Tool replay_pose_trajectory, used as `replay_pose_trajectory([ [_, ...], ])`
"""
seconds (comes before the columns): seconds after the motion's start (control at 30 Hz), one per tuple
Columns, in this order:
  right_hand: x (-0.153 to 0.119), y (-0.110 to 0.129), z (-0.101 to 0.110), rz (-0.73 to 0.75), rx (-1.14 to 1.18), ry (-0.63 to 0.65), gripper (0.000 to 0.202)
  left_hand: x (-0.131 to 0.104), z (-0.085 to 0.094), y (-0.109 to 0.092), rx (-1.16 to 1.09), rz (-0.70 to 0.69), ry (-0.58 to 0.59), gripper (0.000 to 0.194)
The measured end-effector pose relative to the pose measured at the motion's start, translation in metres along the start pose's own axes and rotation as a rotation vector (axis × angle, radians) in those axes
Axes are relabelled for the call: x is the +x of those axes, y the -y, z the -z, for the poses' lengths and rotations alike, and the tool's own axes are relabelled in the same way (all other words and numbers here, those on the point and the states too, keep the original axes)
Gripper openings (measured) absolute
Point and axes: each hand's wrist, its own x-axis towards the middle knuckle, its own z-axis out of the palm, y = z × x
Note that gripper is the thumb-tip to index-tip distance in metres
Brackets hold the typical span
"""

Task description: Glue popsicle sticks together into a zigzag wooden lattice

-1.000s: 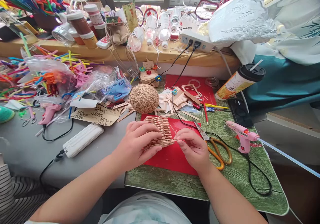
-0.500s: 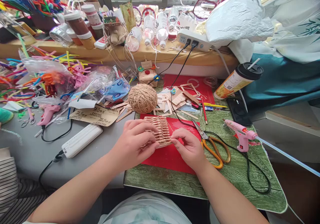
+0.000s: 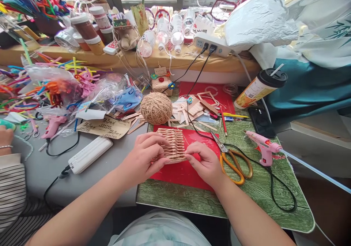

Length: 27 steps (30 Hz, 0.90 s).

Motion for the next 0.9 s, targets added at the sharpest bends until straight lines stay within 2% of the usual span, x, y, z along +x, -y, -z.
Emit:
replay_pose_trajectory([
  [0.2, 0.0, 0.0, 0.001, 0.03, -0.009, 0.006, 0.011, -0.008, 0.007, 0.005, -0.032, -0.05, 0.069, 0.022],
  [0.4, -0.001, -0.002, -0.001, 0.025, 0.039, 0.039, 0.01, -0.011, 0.006, 0.005, -0.045, -0.029, 0.066, 0.02],
  [0.47, -0.001, -0.002, -0.002, 0.017, 0.062, 0.05, 0.011, -0.008, 0.008, 0.005, -0.024, -0.01, 0.075, 0.032],
  [0.6, -0.002, 0.001, -0.003, 0.014, 0.103, 0.071, 0.012, 0.006, 0.014, 0.002, 0.081, 0.002, 0.154, 0.068],
  [0.8, -0.005, 0.002, -0.002, 0.026, 0.114, 0.075, 0.011, 0.027, 0.022, -0.001, 0.123, -0.003, 0.331, 0.089],
  [0.9, -0.007, 0.001, -0.001, 0.011, 0.124, 0.069, 0.01, 0.034, 0.025, -0.001, 0.132, 0.011, 0.378, 0.093],
])
